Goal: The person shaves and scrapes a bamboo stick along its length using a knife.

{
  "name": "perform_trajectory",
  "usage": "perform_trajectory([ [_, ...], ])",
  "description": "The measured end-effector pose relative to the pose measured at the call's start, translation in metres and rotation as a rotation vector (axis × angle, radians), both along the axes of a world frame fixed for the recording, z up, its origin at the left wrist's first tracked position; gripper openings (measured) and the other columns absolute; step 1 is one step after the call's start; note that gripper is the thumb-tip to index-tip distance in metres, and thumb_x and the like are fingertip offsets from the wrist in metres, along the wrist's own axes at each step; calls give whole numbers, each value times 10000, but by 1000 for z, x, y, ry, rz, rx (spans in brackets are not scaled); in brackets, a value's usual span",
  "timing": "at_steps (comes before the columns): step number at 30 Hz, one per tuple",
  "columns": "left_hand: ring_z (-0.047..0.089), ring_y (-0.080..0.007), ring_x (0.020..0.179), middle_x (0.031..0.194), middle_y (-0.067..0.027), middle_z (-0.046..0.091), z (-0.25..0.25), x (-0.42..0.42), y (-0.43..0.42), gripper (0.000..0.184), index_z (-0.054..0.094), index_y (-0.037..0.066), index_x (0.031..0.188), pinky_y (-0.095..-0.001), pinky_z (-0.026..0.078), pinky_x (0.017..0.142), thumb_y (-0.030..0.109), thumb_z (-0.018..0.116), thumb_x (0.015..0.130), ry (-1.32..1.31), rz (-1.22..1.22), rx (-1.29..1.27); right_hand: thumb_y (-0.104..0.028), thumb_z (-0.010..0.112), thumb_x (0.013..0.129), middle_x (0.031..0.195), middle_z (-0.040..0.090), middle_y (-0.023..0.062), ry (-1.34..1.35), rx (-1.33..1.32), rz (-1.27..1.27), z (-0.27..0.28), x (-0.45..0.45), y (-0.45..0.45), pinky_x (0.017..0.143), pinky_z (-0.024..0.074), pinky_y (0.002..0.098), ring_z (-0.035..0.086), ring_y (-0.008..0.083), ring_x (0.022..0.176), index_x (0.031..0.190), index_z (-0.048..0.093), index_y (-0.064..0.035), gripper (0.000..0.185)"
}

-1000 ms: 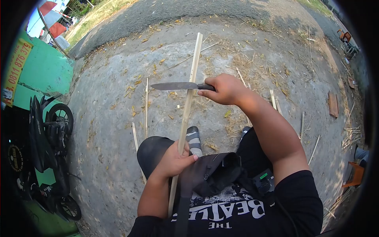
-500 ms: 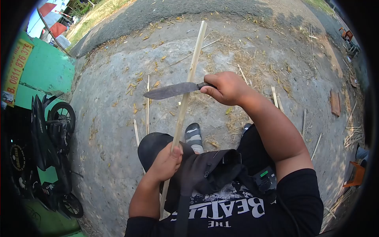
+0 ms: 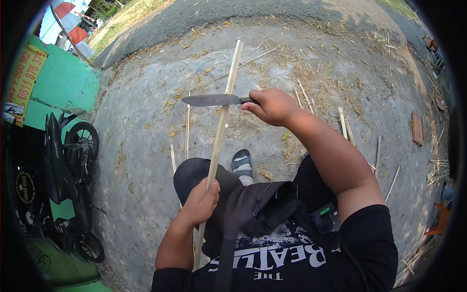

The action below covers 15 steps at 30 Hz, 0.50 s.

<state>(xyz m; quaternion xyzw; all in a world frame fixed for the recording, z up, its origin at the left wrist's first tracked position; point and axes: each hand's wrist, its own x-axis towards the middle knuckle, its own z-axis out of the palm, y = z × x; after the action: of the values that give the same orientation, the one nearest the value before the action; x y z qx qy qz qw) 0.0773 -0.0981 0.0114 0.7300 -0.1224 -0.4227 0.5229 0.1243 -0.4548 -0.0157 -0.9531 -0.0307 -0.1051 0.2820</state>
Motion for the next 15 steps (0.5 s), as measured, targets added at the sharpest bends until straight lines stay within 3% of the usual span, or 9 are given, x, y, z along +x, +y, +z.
perform_trajectory([
  [6, 308, -47, 521, 689, 55, 361, -1, -4, 6, 400, 483, 109, 1047, -236, 297, 467, 486, 393, 1144, 75, 58, -65, -544, 527, 1063, 806, 674, 216, -122, 103, 108, 9, -11, 14, 732, 505, 582, 665, 482, 830, 998, 572, -57, 493],
  [10, 326, -45, 540, 697, 61, 368, 3, -7, 6, 403, 491, 105, 1045, -230, 316, 489, 481, 389, 1149, 154, 58, -101, -479, 537, 1078, 832, 669, 224, -8, 164, 152, 11, -7, -4, 720, 495, 527, 654, 447, 811, 939, 595, -25, 478],
  [14, 304, -51, 526, 687, 56, 349, 3, -3, 2, 432, 490, 98, 1049, -239, 306, 476, 502, 373, 1146, 218, 80, -82, -453, 530, 1089, 745, 636, 209, 131, 646, 225, -12, -3, 0, 694, 488, 476, 617, 393, 715, 963, 641, -15, 469],
  [15, 295, -54, 520, 684, 52, 343, 3, -3, 1, 442, 490, 94, 1051, -244, 304, 471, 508, 367, 1145, 241, 82, -81, -468, 533, 1086, 758, 648, 214, 174, 473, 216, 0, -7, -2, 704, 500, 494, 640, 416, 741, 989, 657, -30, 465],
])
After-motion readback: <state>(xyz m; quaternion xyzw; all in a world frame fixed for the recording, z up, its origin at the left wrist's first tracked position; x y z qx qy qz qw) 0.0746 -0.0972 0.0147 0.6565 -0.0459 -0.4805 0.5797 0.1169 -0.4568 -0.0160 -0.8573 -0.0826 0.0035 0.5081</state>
